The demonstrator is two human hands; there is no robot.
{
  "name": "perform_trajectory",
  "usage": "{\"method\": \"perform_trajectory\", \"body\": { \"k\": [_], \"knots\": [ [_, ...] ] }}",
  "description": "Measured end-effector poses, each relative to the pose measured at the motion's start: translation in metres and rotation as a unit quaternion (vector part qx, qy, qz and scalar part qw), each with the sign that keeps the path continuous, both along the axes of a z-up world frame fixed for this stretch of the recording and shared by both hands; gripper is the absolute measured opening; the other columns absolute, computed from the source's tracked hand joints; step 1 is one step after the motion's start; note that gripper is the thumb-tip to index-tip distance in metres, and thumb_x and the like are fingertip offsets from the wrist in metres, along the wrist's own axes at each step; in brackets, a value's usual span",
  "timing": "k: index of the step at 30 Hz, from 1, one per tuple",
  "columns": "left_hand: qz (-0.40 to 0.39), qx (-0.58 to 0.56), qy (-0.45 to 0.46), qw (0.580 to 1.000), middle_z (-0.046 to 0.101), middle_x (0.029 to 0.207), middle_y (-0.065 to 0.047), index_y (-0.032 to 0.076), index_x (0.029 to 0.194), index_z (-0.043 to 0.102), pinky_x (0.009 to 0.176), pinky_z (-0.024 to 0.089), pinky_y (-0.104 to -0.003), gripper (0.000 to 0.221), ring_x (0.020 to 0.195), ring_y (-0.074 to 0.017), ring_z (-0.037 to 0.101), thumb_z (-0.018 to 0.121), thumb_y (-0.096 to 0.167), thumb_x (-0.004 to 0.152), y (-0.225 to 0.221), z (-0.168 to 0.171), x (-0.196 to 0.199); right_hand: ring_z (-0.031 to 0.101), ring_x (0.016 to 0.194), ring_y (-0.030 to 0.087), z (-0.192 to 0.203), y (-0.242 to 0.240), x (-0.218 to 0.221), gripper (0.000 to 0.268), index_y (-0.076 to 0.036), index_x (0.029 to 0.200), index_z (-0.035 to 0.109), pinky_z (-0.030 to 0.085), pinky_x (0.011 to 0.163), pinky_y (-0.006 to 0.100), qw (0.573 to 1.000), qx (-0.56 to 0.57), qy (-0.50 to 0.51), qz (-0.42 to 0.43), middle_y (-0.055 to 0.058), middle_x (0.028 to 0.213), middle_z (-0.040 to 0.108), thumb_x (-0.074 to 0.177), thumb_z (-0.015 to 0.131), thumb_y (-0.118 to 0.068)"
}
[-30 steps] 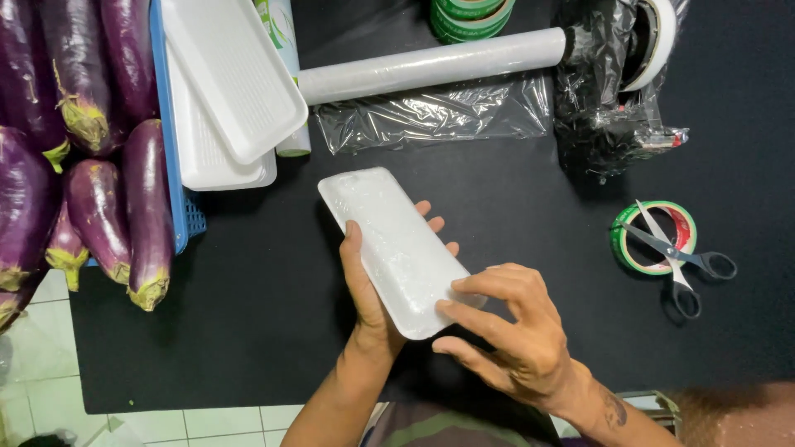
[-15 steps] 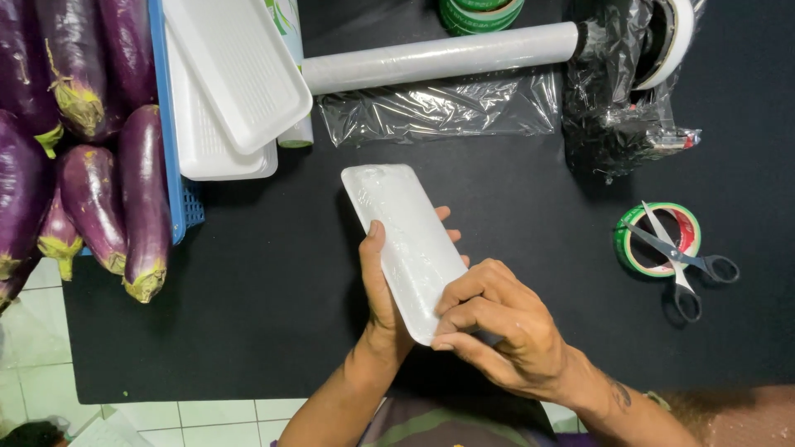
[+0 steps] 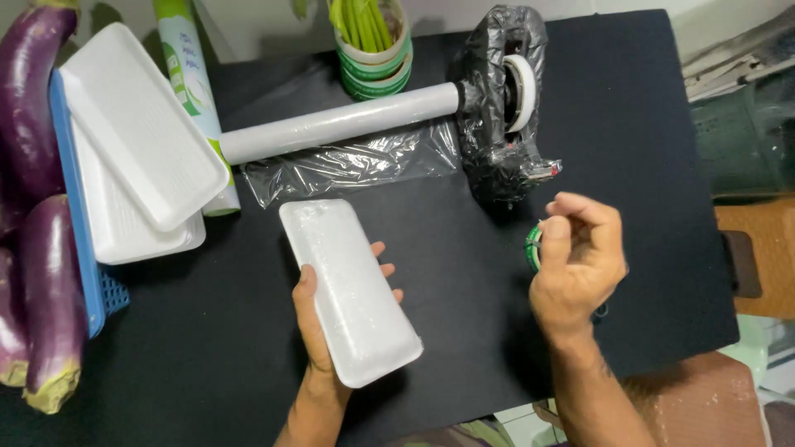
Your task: The person places an eggplant onto a foam tray, wraps it in plastic film, and secures it with tape.
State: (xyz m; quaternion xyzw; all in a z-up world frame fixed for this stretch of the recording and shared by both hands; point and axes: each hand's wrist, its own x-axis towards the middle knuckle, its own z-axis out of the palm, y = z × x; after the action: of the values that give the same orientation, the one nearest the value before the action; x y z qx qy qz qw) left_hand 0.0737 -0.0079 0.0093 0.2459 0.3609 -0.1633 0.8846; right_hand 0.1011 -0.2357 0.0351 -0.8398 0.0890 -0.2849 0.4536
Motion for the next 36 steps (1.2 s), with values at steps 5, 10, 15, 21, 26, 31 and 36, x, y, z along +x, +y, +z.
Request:
{"method": "perform_trajectory", "body": {
  "k": [5,10,15,21,26,31,36],
  "knots": [
    [-0.012,0.021,0.009,1.0,0.068,0.132,-0.018,0.001,0.136,0.061,0.07,0.06,-0.048,0.091,0.103,-0.0276,0.066,0.056,0.064,0.072,-0.006,-0.001,0.004,0.06,0.117,0.018,0.015,-0.059,0.06,0.029,-0.008,0.119,0.074,0.047,0.1,0.033,0.976,-0.091,0.181,0.081,0.008,0.12,0.065,0.108,0.054,-0.027],
    [-0.017,0.043,0.006,0.999,0.068,0.132,-0.018,0.0,0.137,0.06,0.068,0.06,-0.048,0.092,0.102,-0.0287,0.066,0.055,0.065,0.072,-0.007,0.0,-0.002,0.064,0.103,0.01,0.036,-0.057,0.089,0.021,-0.016,0.095,0.08,0.045,0.094,0.028,0.934,-0.037,0.333,0.125,-0.001,0.113,0.071,0.1,0.065,-0.031],
    [-0.001,0.04,-0.01,0.999,0.068,0.129,-0.018,0.001,0.137,0.06,0.067,0.06,-0.047,0.088,0.101,-0.0279,0.067,0.055,0.064,0.076,-0.004,-0.003,-0.006,0.059,0.081,0.007,0.039,-0.061,0.094,0.017,-0.008,0.097,0.077,0.047,0.075,0.02,0.914,0.177,0.357,0.08,0.0,0.092,0.074,0.096,0.071,-0.024],
    [-0.006,0.022,0.011,1.0,0.067,0.132,-0.016,0.002,0.14,0.059,0.071,0.06,-0.048,0.09,0.105,-0.0278,0.066,0.054,0.065,0.076,-0.004,-0.007,-0.006,0.063,0.101,0.007,0.012,-0.053,0.047,0.013,-0.015,0.086,0.077,0.048,0.085,0.023,0.976,-0.03,0.202,0.074,0.004,0.12,0.067,0.096,0.072,-0.021],
    [-0.012,0.041,0.022,0.999,0.067,0.133,-0.017,0.001,0.14,0.059,0.073,0.059,-0.049,0.091,0.108,-0.0293,0.065,0.052,0.065,0.075,-0.004,-0.007,-0.002,0.06,0.113,0.02,-0.026,-0.038,0.031,0.01,-0.011,0.091,0.074,0.048,0.102,0.036,0.99,-0.104,0.089,0.037,0.008,0.122,0.062,0.099,0.073,-0.016],
    [-0.005,0.028,-0.012,1.0,0.067,0.133,-0.017,0.002,0.142,0.057,0.073,0.06,-0.048,0.09,0.107,-0.0296,0.066,0.055,0.065,0.077,-0.004,-0.014,-0.005,0.063,0.106,0.024,-0.026,-0.041,0.038,0.016,-0.005,0.092,0.073,0.051,0.096,0.037,0.986,-0.156,0.014,0.06,0.012,0.113,0.064,0.103,0.07,-0.016],
    [0.005,0.014,-0.02,1.0,0.066,0.133,-0.017,0.004,0.144,0.055,0.072,0.061,-0.047,0.091,0.106,-0.0285,0.066,0.059,0.064,0.077,-0.005,-0.018,-0.007,0.066,0.101,0.028,-0.02,-0.042,0.041,0.019,-0.001,0.09,0.071,0.055,0.087,0.039,0.974,-0.214,0.002,0.075,0.017,0.108,0.067,0.104,0.07,-0.014]
  ]
}}
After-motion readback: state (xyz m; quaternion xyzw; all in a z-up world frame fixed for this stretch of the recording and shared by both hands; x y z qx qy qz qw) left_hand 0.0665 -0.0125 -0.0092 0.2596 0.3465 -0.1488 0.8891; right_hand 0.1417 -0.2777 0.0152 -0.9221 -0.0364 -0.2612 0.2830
